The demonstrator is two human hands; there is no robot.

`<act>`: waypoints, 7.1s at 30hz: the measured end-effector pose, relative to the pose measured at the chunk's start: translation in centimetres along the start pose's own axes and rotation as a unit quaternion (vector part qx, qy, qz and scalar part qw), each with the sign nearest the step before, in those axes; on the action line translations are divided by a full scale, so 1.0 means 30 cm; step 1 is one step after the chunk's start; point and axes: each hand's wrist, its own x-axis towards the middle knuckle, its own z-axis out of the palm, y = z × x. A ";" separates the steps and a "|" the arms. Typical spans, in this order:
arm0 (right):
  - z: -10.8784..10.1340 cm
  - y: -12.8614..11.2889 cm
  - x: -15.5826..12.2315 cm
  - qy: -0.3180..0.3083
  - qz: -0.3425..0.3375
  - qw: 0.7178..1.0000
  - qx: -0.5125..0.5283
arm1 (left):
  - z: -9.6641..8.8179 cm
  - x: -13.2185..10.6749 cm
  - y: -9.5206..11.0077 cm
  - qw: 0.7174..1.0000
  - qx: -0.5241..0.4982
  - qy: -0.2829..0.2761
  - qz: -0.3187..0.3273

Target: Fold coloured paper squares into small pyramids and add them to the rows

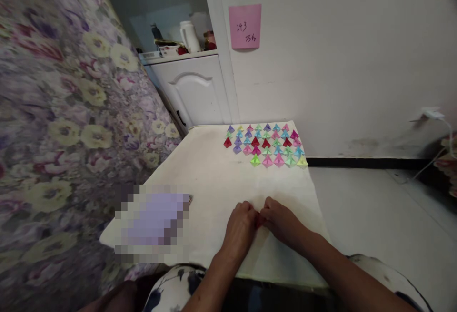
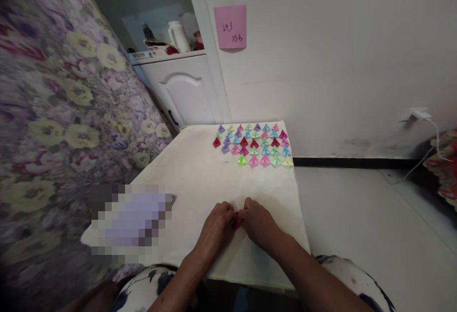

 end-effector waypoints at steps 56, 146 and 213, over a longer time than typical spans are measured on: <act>-0.083 -0.038 0.011 0.114 -0.025 0.955 0.272 | -0.012 0.006 0.016 0.709 -0.652 0.024 -0.268; 0.060 -0.021 0.049 0.038 0.177 0.983 0.040 | 0.058 -0.011 0.022 0.980 -0.120 -0.013 -0.155; 0.042 -0.019 0.027 0.013 0.151 0.988 0.031 | -0.001 -0.026 0.038 0.983 -0.097 -0.053 -0.148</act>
